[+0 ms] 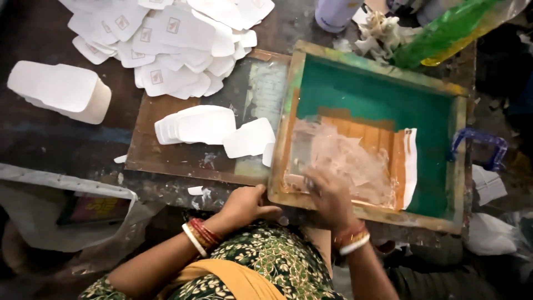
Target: Manually applying ink through a screen onto small fabric components using a squeegee.
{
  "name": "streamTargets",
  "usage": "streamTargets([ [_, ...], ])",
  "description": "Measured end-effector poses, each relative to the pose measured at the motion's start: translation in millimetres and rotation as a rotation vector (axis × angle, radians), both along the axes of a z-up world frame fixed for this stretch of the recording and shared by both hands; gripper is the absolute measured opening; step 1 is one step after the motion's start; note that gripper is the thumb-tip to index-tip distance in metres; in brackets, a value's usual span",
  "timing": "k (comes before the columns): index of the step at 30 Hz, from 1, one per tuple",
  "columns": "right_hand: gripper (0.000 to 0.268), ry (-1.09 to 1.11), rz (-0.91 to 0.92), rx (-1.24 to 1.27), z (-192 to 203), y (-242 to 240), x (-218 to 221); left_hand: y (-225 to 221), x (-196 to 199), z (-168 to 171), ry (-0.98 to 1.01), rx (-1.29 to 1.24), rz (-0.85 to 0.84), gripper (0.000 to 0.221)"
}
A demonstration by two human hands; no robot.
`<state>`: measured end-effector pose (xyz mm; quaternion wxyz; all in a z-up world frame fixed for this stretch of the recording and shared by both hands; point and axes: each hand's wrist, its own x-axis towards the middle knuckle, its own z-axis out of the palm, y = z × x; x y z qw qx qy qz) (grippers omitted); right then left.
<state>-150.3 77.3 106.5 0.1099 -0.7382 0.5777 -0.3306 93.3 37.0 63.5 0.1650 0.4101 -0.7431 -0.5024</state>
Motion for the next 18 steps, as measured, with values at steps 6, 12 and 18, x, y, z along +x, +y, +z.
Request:
streamTargets([
  [6,0.035,0.11,0.069,0.22,-17.2,-77.4,-14.2,-1.2,-3.2,-45.9,-0.355,-0.22,-0.136,0.046],
  [12,0.031,0.125,0.026,0.135,-40.2,-8.0,13.0,-4.8,-1.6,-38.9,-0.373,-0.231,-0.143,0.046],
  [18,0.043,-0.005,0.016,0.117,-7.9,42.8,25.1,-18.8,1.8,-0.6,-0.068,0.062,0.0,0.044],
])
